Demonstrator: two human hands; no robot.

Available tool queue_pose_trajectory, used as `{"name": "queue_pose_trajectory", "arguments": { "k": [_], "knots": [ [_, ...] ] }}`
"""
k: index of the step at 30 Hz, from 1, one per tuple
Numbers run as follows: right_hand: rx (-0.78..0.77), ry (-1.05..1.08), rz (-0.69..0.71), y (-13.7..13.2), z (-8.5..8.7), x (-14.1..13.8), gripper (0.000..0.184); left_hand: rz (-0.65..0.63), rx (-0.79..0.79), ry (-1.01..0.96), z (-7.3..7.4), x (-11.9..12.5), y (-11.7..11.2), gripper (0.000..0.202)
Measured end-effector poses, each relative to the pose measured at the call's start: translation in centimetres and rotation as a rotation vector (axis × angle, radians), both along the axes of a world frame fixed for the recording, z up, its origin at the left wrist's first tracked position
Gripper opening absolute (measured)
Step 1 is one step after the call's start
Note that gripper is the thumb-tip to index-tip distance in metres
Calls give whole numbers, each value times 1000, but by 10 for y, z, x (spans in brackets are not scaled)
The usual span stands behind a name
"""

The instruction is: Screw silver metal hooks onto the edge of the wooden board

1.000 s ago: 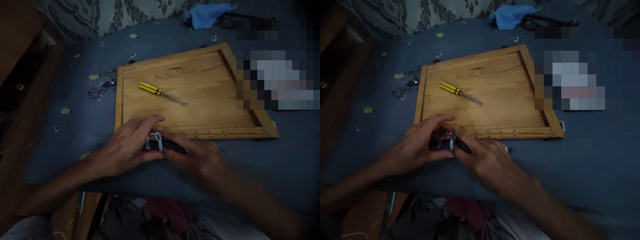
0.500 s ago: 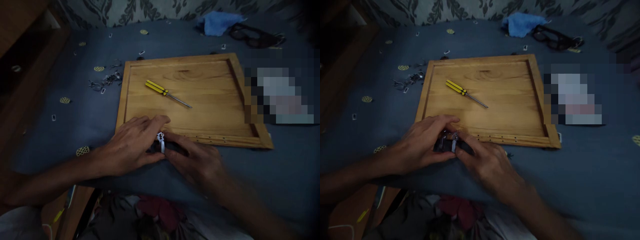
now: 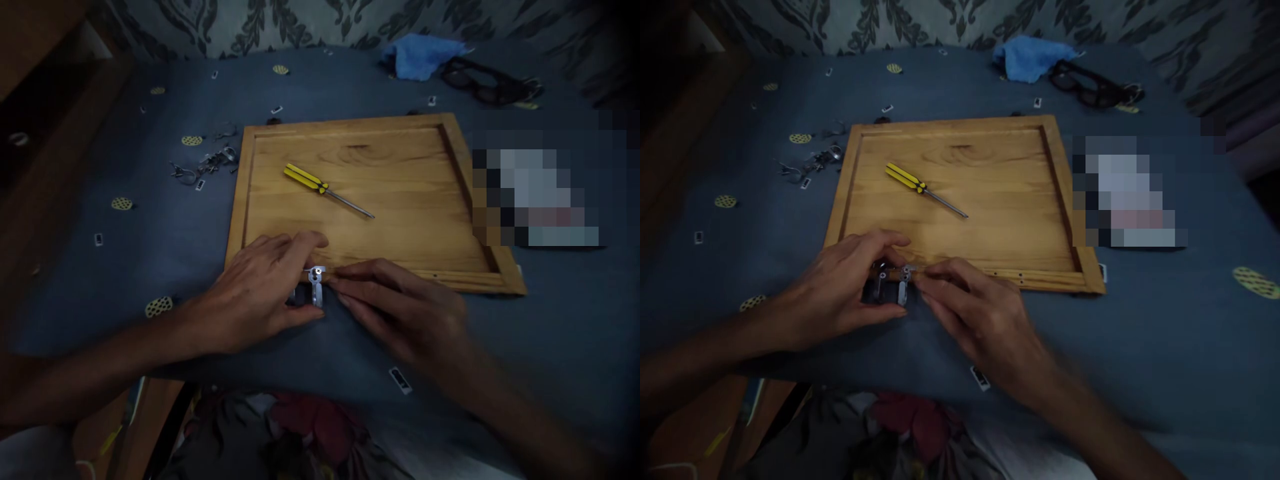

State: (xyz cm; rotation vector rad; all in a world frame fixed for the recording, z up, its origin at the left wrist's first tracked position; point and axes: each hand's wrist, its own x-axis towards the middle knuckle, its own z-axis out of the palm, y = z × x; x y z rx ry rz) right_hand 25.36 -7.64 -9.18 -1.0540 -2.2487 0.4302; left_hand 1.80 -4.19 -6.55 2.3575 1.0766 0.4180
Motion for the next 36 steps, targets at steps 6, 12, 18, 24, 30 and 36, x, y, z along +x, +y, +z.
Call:
{"name": "queue_pose_trajectory", "arguments": {
  "k": [6, 12, 18, 24, 30, 36],
  "knots": [
    [24, -21, 1, 13, 3, -3, 14, -5, -12, 5, 1, 0, 0, 65],
    [2, -10, 31, 22, 0, -8, 18, 5, -27, -8, 1, 1, 0, 64],
    [-33, -14, 25, 26, -2, -12, 20, 6, -37, -15, 3, 2, -2, 60],
    [-26, -31, -22, 26, -5, -16, 22, -11, -30, -22, 5, 2, -2, 58],
    [-54, 20, -12, 27, -3, -14, 18, -14, -34, -27, 5, 1, -2, 57],
    [-142, 63, -56, 28, 7, -3, 12, -10, -40, -7, 6, 1, -2, 60]
  ]
}}
